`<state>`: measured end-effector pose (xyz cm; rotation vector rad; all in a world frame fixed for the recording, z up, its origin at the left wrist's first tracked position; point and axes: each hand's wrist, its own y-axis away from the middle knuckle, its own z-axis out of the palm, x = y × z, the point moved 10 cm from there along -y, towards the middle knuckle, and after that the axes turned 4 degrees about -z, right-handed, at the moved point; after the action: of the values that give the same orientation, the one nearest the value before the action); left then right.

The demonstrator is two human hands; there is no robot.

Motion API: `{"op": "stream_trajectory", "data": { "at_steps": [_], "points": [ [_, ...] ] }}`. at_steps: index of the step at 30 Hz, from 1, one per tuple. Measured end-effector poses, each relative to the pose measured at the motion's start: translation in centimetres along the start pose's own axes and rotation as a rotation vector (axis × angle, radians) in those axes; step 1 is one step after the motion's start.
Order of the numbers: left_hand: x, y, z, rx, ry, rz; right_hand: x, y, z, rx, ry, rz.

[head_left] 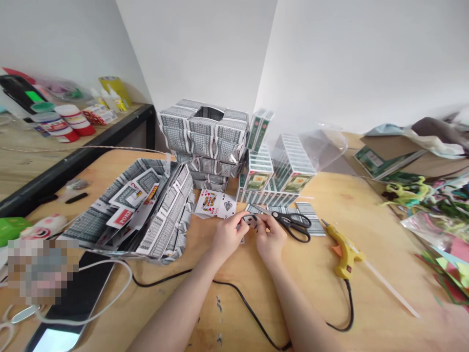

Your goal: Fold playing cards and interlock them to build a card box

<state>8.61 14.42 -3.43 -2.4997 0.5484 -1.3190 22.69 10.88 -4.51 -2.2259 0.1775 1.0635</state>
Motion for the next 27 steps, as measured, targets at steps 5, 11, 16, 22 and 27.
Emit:
{"op": "stream_trajectory", "data": {
  "at_steps": [5, 11, 16, 22, 27],
  "points": [
    [0.0, -0.2, 0.0, -0.040, 0.121, -0.027, 0.6, 0.1, 0.2, -0.008, -0.054, 0.058],
    [-0.8, -0.4, 0.1, -0.026, 0.278, -0.126, 2.6, 0.0, 0.9, -0.018, -0.220, 0.219],
    [-0.9, -0.5, -0.6, 0.064, 0.168, -0.096, 2.8, 0.0, 2.3, -0.109, -0.368, 0.286],
    [0.0, -0.6, -0.8, 0.067, 0.123, 0.002, 2.0, 0.1, 2.7, -0.173, -0.235, 0.216],
    [0.0, -0.7, -0.9, 0.074, 0.118, 0.020, 1.3, 0.2, 2.9, -0.226, -0.096, 0.153]
  ]
}}
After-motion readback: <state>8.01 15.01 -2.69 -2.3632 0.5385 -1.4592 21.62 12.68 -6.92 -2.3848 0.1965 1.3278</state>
